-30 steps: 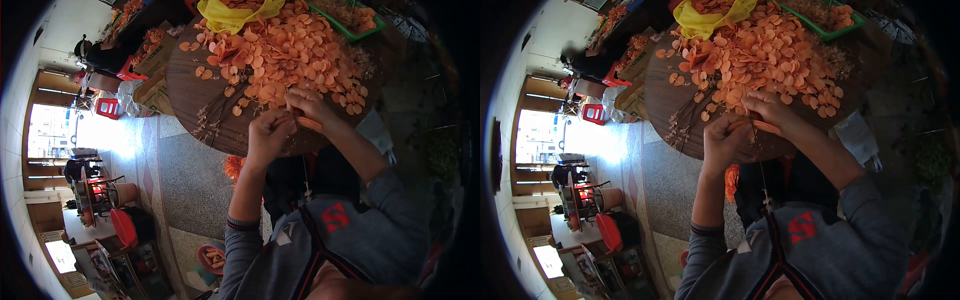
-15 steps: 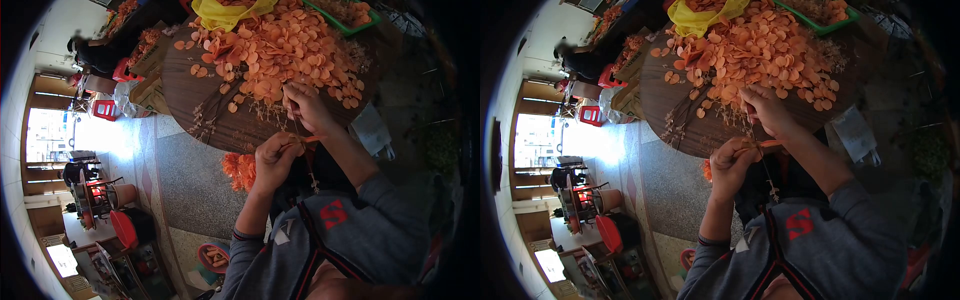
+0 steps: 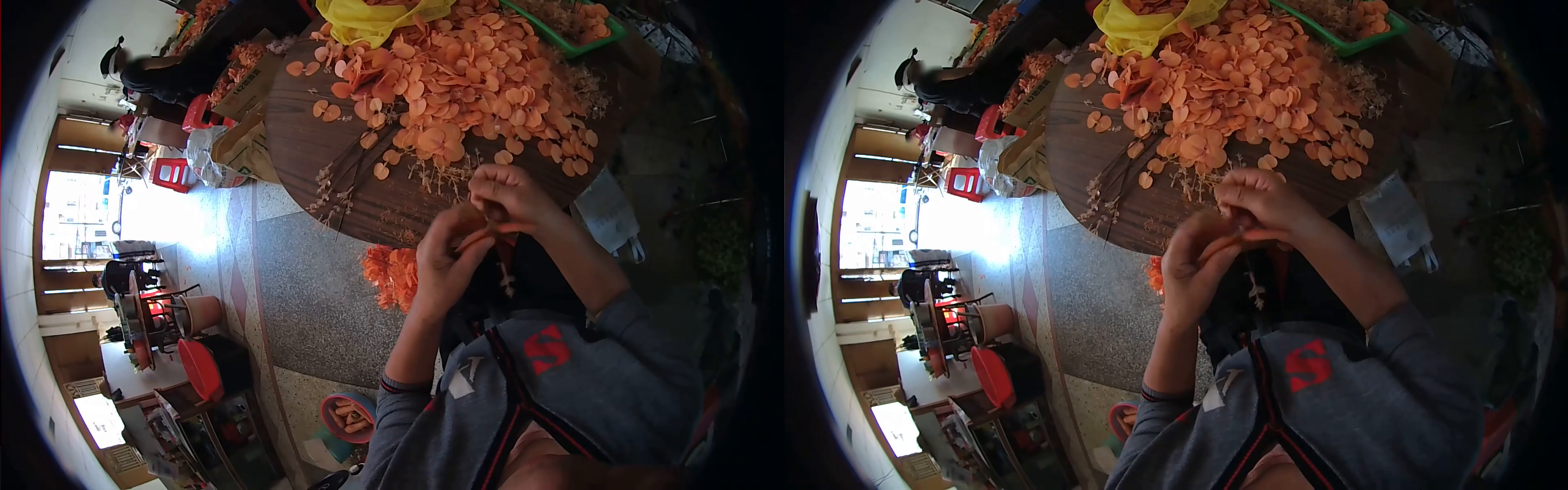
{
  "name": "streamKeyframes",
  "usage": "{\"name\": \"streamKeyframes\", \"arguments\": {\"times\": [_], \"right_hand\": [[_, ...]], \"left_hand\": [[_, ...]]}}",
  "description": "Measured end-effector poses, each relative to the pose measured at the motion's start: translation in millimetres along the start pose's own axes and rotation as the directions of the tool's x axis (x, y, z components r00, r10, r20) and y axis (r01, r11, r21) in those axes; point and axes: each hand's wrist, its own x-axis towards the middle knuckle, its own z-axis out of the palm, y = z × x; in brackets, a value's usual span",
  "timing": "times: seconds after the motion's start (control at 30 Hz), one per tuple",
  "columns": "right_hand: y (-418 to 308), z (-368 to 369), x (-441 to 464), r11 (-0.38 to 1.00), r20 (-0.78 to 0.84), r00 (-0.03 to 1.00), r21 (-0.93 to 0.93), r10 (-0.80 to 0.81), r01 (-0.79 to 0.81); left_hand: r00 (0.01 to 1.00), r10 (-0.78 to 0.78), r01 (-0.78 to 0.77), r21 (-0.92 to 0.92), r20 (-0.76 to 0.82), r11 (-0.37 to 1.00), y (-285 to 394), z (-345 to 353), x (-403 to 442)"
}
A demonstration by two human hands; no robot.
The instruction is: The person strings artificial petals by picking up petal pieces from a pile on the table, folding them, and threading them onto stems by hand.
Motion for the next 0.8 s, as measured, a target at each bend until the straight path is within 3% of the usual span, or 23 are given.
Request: {"name": "streamKeyframes", "arguments": {"times": [0.1, 0.2, 0.33, 0.53, 0.63, 0.73, 0.8], "right_hand": [[-2.1, -7.6, 5.2, 0.989, -0.102, 0.993, 0.13, -0.054, 0.067], [3.0, -10.2, 9.0, 0.976, -0.149, 0.986, 0.188, -0.079, 0.107], [10.9, -3.5, 11.3, 0.974, -0.15, 0.987, 0.208, -0.053, 0.084], [12.9, -0.1, 9.1, 0.977, -0.177, 0.982, 0.187, -0.064, 0.097], [16.1, 3.4, 9.6, 0.983, -0.184, 0.981, 0.158, -0.063, 0.093], [18.7, 6.0, 10.4, 0.985, -0.197, 0.978, 0.14, -0.075, 0.104], [20.7, 7.7, 11.3, 0.983, -0.206, 0.975, 0.138, -0.088, 0.118]], "left_hand": [[0.936, 0.102, -0.093, 0.045, -0.337, 0.995, 4.2, -3.6, -11.1], [0.895, 0.413, -0.321, 0.399, -0.17, 0.859, -6.5, -20.3, -27.2], [0.926, 0.36, -0.247, 0.545, -0.109, 0.801, 1.7, -2.8, -20.3], [0.97, 0.16, -0.061, 0.458, -0.181, 0.887, -5.6, 4.3, -17.8], [0.969, -0.015, 0.069, 0.214, -0.245, 0.974, -18.3, 3.7, -23.7], [0.954, -0.1, 0.056, -0.16, -0.284, 0.985, -17.7, 13.3, -24.8], [0.951, -0.181, 0.124, -0.227, -0.251, 0.966, -8.5, 15.1, -21.8]]}}
